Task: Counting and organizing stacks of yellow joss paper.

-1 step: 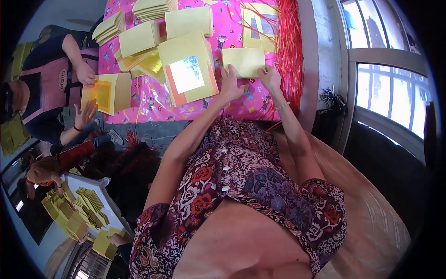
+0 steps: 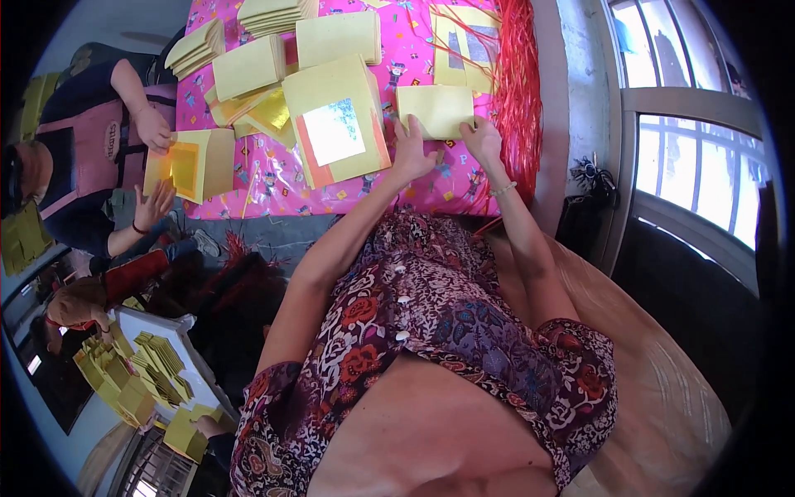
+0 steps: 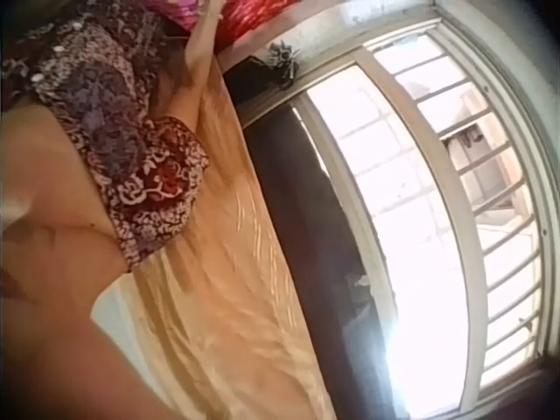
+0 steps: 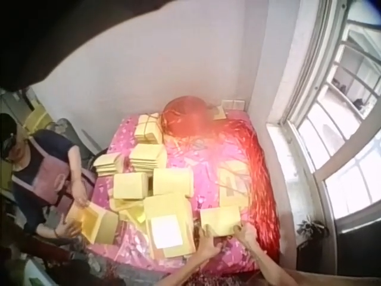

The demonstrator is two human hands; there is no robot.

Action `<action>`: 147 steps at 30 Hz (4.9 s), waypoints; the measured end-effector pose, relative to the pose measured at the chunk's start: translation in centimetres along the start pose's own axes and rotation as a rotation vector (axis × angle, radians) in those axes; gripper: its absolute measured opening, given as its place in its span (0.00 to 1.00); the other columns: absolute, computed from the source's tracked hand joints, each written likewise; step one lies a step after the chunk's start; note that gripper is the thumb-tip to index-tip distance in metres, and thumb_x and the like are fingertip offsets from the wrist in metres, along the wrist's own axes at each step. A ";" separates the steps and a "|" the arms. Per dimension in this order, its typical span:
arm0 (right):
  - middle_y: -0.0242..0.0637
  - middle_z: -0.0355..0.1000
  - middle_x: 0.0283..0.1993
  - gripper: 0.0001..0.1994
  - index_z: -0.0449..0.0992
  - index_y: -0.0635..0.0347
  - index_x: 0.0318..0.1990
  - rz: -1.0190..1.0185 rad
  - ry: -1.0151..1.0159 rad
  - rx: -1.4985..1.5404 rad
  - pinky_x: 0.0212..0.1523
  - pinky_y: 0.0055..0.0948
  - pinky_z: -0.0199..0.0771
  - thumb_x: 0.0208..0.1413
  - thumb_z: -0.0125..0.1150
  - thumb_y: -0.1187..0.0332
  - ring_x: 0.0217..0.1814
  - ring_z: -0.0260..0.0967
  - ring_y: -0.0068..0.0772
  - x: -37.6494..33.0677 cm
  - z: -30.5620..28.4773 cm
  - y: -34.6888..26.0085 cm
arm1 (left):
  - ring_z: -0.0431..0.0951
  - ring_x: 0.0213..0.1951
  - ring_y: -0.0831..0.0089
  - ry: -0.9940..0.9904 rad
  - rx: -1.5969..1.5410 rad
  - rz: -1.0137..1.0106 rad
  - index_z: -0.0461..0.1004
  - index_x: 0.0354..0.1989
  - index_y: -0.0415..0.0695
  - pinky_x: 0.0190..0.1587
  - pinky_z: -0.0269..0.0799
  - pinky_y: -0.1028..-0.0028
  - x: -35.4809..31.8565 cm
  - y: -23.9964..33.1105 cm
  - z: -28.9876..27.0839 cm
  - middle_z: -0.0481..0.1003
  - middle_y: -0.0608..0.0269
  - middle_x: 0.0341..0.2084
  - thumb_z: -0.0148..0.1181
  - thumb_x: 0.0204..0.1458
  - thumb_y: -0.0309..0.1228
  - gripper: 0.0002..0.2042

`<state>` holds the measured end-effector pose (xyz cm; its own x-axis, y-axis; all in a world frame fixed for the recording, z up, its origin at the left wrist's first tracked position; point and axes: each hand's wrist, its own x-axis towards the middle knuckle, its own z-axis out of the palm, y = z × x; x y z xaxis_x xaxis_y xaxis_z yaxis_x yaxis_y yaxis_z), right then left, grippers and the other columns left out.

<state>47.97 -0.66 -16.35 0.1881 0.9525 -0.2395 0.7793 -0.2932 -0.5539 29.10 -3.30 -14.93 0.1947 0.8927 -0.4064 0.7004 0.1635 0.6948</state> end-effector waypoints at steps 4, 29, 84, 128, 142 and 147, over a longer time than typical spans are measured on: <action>0.55 0.76 0.32 0.19 0.77 0.63 0.40 0.025 0.008 -0.017 0.41 0.48 0.75 0.51 0.56 0.55 0.38 0.76 0.56 0.1 0.5 -0.3 | 0.36 0.68 0.27 0.066 0.023 0.029 0.35 0.68 0.28 0.70 0.40 0.51 -0.6 -0.6 0.2 0.31 0.17 0.64 0.67 0.42 0.36 0.52; 0.41 0.70 0.50 0.23 0.72 0.57 0.50 -0.898 -0.221 -0.147 0.51 0.38 0.71 0.45 0.71 0.62 0.53 0.67 0.44 -8.6 4.3 -19.7 | 0.66 0.49 0.54 0.404 0.209 0.303 0.71 0.48 0.46 0.51 0.66 0.60 -12.7 -12.4 -16.9 0.66 0.56 0.44 0.70 0.36 0.24 0.26; 0.41 0.74 0.35 0.16 0.82 0.61 0.28 -0.897 -0.491 -0.058 0.43 0.38 0.73 0.58 0.59 0.58 0.40 0.71 0.42 -4.1 6.7 -19.9 | 0.77 0.37 0.75 -0.143 -0.249 0.274 0.79 0.36 0.38 0.42 0.71 0.74 -6.6 -19.5 -20.2 0.78 0.63 0.34 0.58 0.58 0.34 0.11; 0.41 0.67 0.21 0.13 0.72 0.65 0.34 -0.464 -0.185 0.300 0.27 0.33 0.70 0.56 0.64 0.63 0.23 0.68 0.33 -6.5 -1.1 -24.8 | 0.77 0.28 0.65 0.405 -0.203 0.119 0.78 0.38 0.40 0.33 0.71 0.69 -11.9 -8.4 -27.2 0.79 0.52 0.29 0.65 0.50 0.39 0.15; 0.38 0.65 0.22 0.12 0.72 0.64 0.30 -0.314 -0.030 0.391 0.25 0.32 0.65 0.52 0.68 0.65 0.22 0.62 0.31 0.8 3.1 -29.0 | 0.70 0.23 0.77 0.576 -0.436 -0.038 0.69 0.45 0.41 0.27 0.68 0.75 -3.0 -10.8 -29.1 0.72 0.66 0.22 0.70 0.46 0.33 0.20; 0.39 0.66 0.22 0.13 0.71 0.64 0.29 -0.322 -0.024 0.312 0.26 0.34 0.66 0.51 0.68 0.65 0.22 0.63 0.34 2.3 3.3 -29.1 | 0.69 0.22 0.75 0.537 -0.386 -0.070 0.65 0.49 0.43 0.26 0.67 0.73 -1.5 -10.8 -29.4 0.67 0.67 0.21 0.69 0.47 0.33 0.23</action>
<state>23.71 9.77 -3.41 -0.0513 0.9982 -0.0320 0.5775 0.0035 -0.8164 1.03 5.95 -4.38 -0.2815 0.9434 -0.1752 0.3831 0.2779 0.8809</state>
